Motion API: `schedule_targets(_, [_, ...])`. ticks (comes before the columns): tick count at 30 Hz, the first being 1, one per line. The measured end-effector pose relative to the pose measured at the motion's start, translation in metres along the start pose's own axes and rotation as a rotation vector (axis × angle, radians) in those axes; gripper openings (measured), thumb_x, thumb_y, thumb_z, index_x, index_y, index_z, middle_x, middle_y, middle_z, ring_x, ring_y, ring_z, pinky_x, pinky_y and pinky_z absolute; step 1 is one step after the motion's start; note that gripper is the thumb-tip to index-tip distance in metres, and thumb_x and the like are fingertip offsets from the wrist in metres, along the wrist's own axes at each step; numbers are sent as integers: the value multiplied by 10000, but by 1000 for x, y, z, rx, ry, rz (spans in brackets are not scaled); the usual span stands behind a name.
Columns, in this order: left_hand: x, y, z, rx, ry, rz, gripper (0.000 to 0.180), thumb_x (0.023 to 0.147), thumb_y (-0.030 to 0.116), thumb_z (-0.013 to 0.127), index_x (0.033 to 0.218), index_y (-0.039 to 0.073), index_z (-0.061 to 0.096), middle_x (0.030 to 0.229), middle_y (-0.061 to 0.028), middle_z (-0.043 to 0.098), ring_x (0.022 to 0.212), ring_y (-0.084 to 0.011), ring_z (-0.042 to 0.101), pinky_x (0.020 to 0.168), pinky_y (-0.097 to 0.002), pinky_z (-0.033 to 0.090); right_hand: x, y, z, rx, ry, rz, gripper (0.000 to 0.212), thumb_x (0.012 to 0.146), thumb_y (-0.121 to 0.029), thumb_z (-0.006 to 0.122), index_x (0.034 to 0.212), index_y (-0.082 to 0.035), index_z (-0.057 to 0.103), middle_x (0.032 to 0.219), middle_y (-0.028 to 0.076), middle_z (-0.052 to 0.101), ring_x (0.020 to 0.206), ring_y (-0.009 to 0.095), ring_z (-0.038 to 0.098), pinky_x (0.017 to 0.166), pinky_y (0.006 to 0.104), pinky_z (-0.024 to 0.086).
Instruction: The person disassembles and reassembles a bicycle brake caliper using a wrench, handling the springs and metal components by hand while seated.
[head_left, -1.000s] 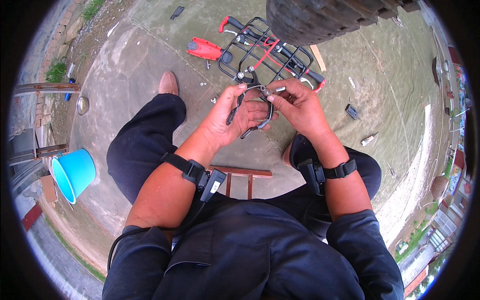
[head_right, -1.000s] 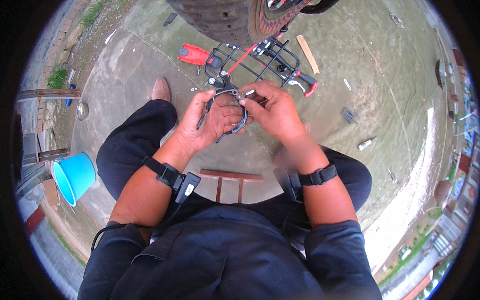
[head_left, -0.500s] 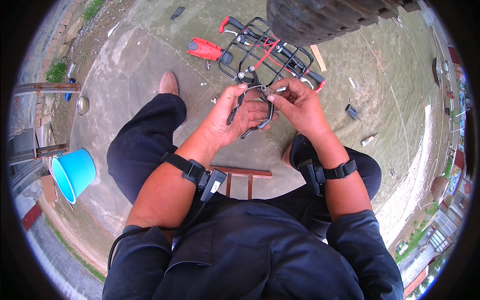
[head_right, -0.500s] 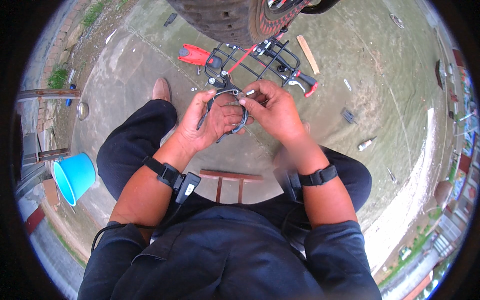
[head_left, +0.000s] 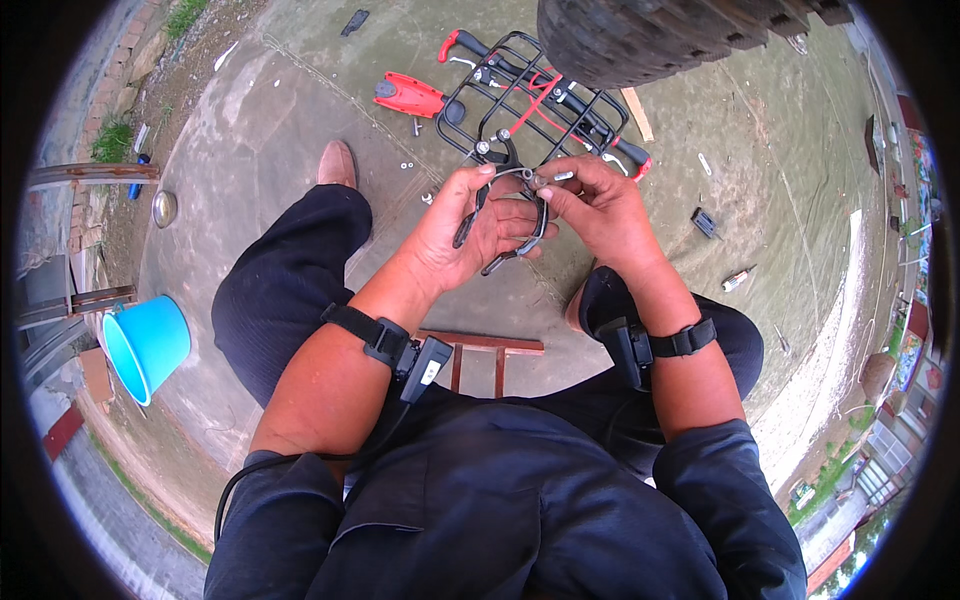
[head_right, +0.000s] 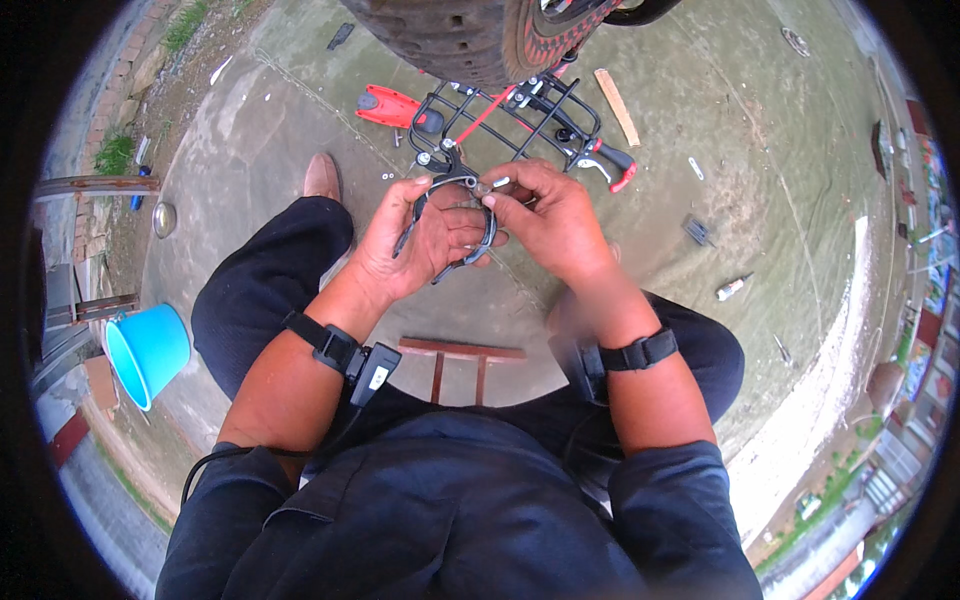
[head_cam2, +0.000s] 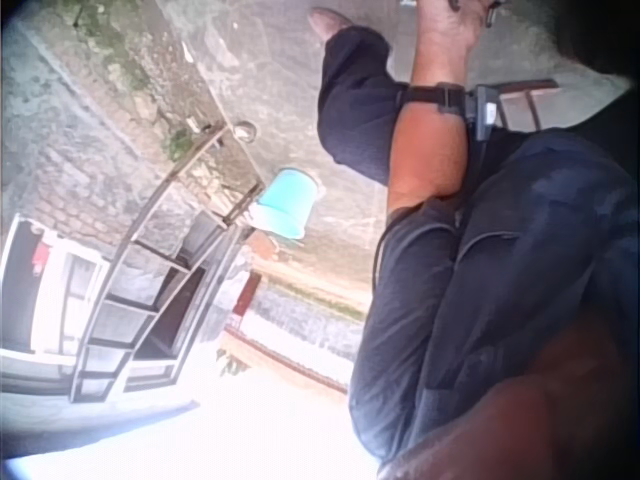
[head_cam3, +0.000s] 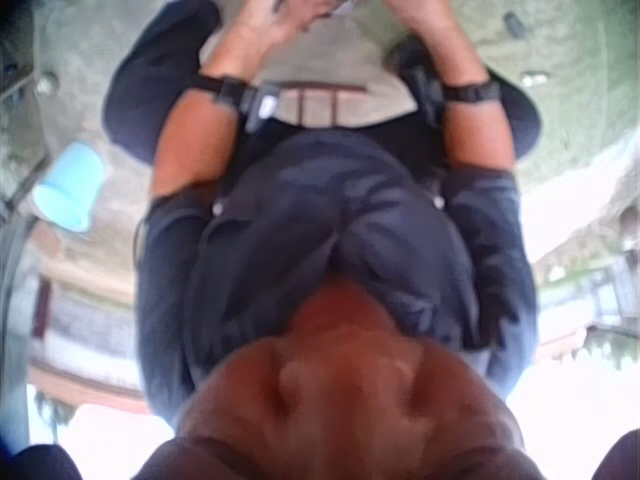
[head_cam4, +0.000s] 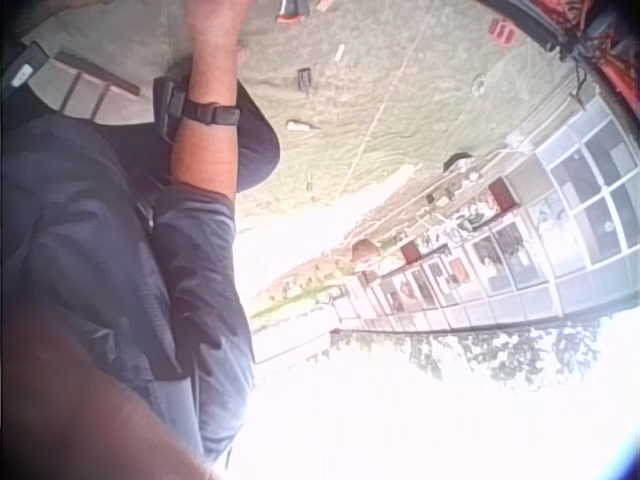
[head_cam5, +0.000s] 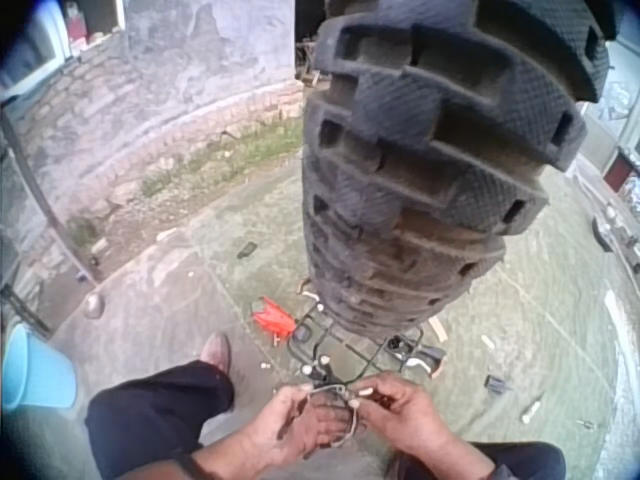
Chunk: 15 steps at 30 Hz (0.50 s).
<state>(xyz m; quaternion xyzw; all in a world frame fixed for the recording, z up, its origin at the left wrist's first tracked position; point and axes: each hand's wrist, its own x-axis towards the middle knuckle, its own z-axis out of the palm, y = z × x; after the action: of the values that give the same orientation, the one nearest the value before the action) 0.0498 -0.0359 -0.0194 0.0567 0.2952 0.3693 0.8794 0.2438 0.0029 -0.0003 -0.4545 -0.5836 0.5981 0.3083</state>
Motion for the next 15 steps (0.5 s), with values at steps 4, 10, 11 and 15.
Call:
schedule_targets(4, [0, 0, 0, 0, -1, 3, 685, 881, 542, 420, 1285, -6, 497, 1173, -220, 623, 1122, -363, 599, 916, -452, 481, 0, 1, -1, -1, -11, -1, 168, 862, 13, 668, 1027, -16, 665, 933, 25, 559, 789, 84, 623, 678, 229, 510])
schedule_targets(10, [0, 0, 2, 14, 18, -4, 673, 879, 537, 425, 1279, 2, 501, 1172, -220, 622, 1126, -363, 597, 916, -447, 481, 1, 9, -1, 22, -1, -3, 167, 861, 4, 676, 1024, -28, 669, 912, 20, 558, 773, 81, 619, 667, 228, 506])
schedule_targets(11, [0, 0, 2, 16, 25, -7, 671, 878, 537, 426, 1278, 3, 502, 1170, -220, 622, 1125, -362, 597, 916, -446, 481, 1, 9, 0, 29, 1, -2, 167, 861, 4, 677, 1024, -29, 670, 912, 19, 559, 771, 81, 619, 666, 228, 506])
schedule_targets(15, [-1, 0, 2, 15, 24, -3, 667, 877, 537, 430, 1270, 4, 506, 1161, -219, 625, 1120, -361, 600, 915, -446, 482, 1, 8, 0, 34, -5, 9, 168, 862, 9, 676, 1025, -30, 668, 919, 19, 567, 767, 83, 621, 668, 228, 506])
